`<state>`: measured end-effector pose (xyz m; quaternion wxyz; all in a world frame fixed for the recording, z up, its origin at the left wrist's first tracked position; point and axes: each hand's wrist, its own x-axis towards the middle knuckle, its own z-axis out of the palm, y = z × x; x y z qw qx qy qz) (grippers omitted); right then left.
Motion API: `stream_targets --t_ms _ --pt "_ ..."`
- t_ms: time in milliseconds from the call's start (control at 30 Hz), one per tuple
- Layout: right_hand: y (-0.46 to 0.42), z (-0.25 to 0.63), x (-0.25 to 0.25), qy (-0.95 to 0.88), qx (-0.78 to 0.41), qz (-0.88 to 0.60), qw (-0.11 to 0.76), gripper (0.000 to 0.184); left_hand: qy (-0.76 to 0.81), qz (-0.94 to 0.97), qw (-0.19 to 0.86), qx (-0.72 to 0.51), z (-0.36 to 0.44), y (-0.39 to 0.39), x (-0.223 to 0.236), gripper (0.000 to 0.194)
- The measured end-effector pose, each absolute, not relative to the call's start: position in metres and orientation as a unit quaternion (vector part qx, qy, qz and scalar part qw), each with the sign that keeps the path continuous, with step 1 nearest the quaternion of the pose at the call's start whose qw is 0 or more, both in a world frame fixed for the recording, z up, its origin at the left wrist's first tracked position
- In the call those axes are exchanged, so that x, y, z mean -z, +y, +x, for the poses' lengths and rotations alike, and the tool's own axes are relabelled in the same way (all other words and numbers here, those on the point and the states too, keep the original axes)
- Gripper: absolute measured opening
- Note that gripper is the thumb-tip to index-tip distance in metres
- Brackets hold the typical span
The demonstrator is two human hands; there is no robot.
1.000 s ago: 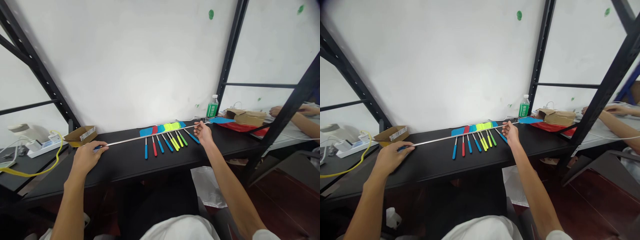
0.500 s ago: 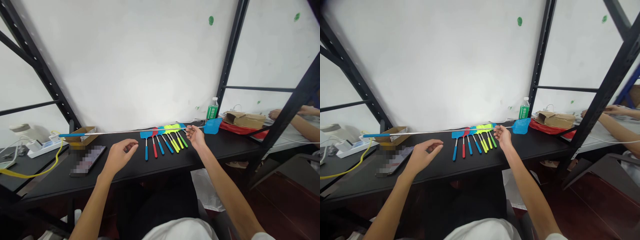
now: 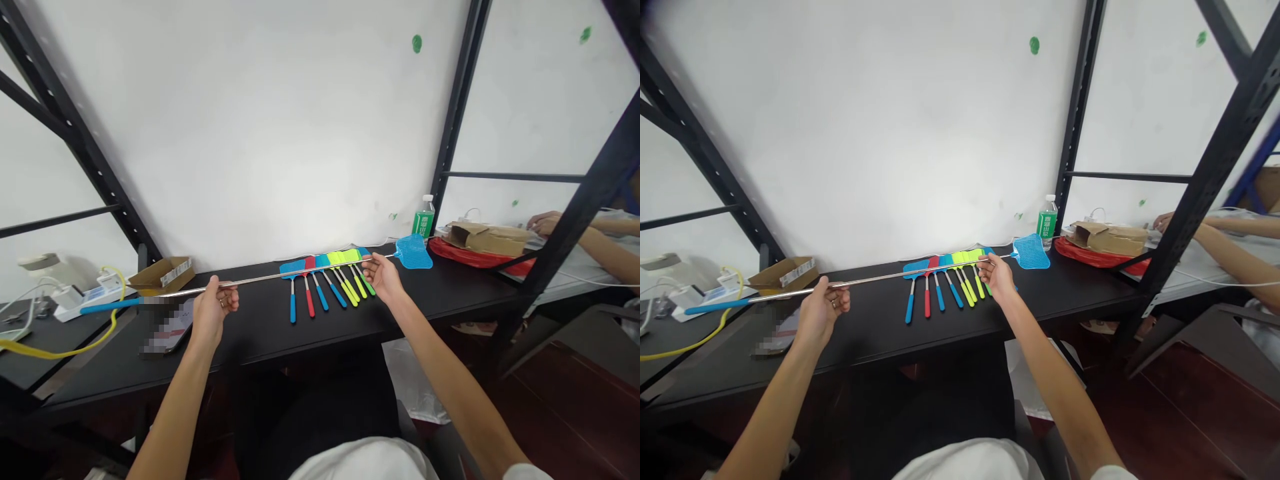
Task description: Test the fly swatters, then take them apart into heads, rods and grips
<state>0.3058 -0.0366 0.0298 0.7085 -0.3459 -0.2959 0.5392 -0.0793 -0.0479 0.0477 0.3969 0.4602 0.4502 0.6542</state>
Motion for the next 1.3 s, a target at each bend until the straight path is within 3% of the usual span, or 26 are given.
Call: stream_targets --t_ms 733,1167,1300 --pt "-0.037 0.303 -0.029 -0.298 -0.559 -0.325 0.702 0.015 0.455 0.433 0.408 -0.663 -0.081 -0.044 -0.047 0.036" --pt "-0.041 0.332 -0.038 -0.259 -0.530 -0.217 0.778 0.036 0.401 0.351 0.432 -0.728 -0.088 -0.052 -0.061 0.028" --pt "-0.043 0.341 -0.041 -0.258 -0.500 -0.216 0.798 0.046 0.381 0.361 0.423 -0.738 -0.099 -0.052 -0.063 0.036"
